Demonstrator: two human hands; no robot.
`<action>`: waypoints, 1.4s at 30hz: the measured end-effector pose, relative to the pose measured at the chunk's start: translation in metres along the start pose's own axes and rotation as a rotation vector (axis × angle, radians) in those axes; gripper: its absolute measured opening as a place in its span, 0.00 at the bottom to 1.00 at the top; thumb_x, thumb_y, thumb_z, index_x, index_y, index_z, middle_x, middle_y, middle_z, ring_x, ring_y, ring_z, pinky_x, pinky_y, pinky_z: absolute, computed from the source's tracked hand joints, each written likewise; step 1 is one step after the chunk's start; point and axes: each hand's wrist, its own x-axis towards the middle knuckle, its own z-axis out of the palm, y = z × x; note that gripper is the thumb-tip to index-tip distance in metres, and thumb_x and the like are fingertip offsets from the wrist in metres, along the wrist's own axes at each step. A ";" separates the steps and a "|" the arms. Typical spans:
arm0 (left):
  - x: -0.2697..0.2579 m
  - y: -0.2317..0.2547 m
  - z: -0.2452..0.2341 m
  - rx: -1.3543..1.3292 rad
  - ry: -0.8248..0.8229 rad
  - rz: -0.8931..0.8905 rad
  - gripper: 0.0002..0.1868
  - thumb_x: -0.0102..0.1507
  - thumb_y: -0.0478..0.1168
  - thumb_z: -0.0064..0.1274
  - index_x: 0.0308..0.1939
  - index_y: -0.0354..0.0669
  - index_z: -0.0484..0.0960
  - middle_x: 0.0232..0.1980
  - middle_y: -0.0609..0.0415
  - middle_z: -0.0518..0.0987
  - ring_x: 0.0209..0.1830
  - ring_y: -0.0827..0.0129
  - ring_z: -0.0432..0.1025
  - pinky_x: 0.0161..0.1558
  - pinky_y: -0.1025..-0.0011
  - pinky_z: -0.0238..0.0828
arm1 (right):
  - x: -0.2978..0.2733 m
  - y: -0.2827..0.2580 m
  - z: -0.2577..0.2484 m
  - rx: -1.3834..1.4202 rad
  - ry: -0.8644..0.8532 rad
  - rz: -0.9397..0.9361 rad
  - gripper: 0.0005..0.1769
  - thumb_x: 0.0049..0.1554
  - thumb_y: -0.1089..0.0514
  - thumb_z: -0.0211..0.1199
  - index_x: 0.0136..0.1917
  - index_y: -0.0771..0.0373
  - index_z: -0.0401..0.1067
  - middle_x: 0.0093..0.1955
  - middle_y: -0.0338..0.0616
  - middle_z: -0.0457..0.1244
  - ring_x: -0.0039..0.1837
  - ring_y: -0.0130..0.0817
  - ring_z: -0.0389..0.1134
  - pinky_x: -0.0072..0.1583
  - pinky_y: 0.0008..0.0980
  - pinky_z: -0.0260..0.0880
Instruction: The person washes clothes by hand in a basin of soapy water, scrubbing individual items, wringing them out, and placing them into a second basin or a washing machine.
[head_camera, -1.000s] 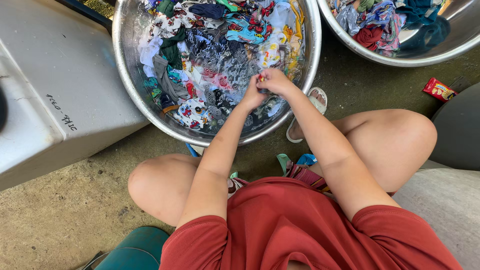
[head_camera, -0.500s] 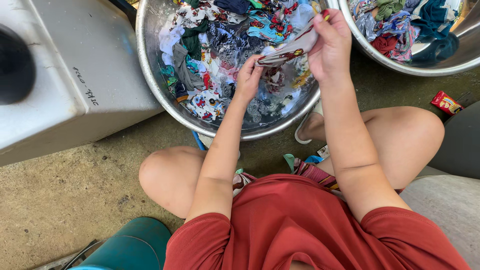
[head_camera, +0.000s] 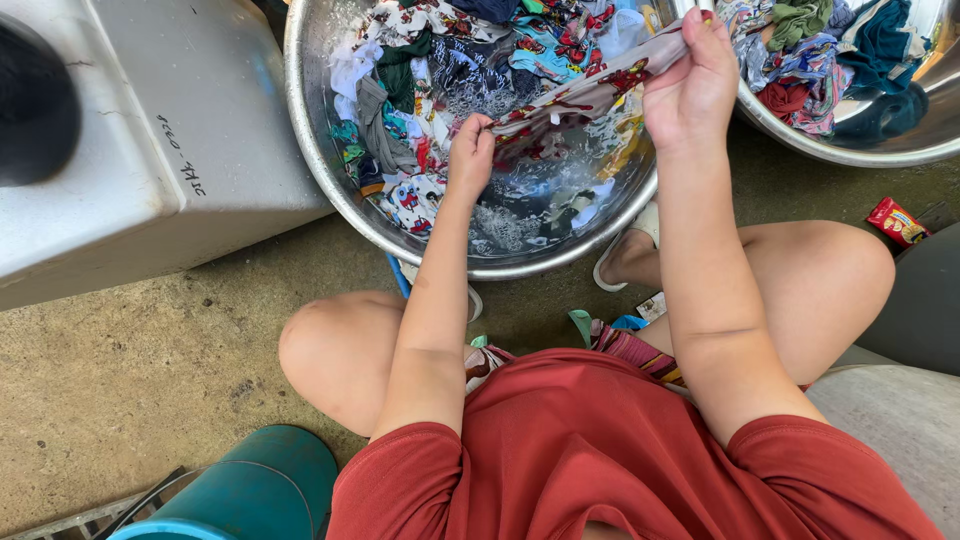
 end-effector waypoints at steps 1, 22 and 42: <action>0.005 -0.004 0.000 0.016 0.053 0.094 0.07 0.68 0.36 0.46 0.47 0.40 0.77 0.38 0.49 0.80 0.39 0.56 0.74 0.45 0.61 0.72 | 0.011 0.009 -0.013 -0.019 0.053 0.021 0.04 0.68 0.66 0.59 0.57 0.64 0.67 0.57 0.44 0.66 0.60 0.36 0.70 0.64 0.38 0.73; -0.009 0.009 0.035 -0.719 -0.189 -0.396 0.13 0.63 0.46 0.52 0.42 0.39 0.83 0.40 0.56 0.83 0.39 0.71 0.76 0.43 0.72 0.72 | -0.033 0.133 -0.056 -1.346 -0.217 -0.088 0.24 0.47 0.62 0.66 0.58 0.63 0.68 0.56 0.45 0.60 0.55 0.36 0.61 0.55 0.37 0.68; -0.025 0.111 -0.017 -1.048 -0.183 0.107 0.11 0.74 0.42 0.50 0.57 0.42 0.75 0.56 0.56 0.80 0.57 0.71 0.72 0.61 0.69 0.70 | -0.121 0.164 -0.108 -1.595 0.200 0.712 0.28 0.48 0.58 0.72 0.57 0.65 0.61 0.48 0.56 0.67 0.39 0.49 0.72 0.34 0.43 0.72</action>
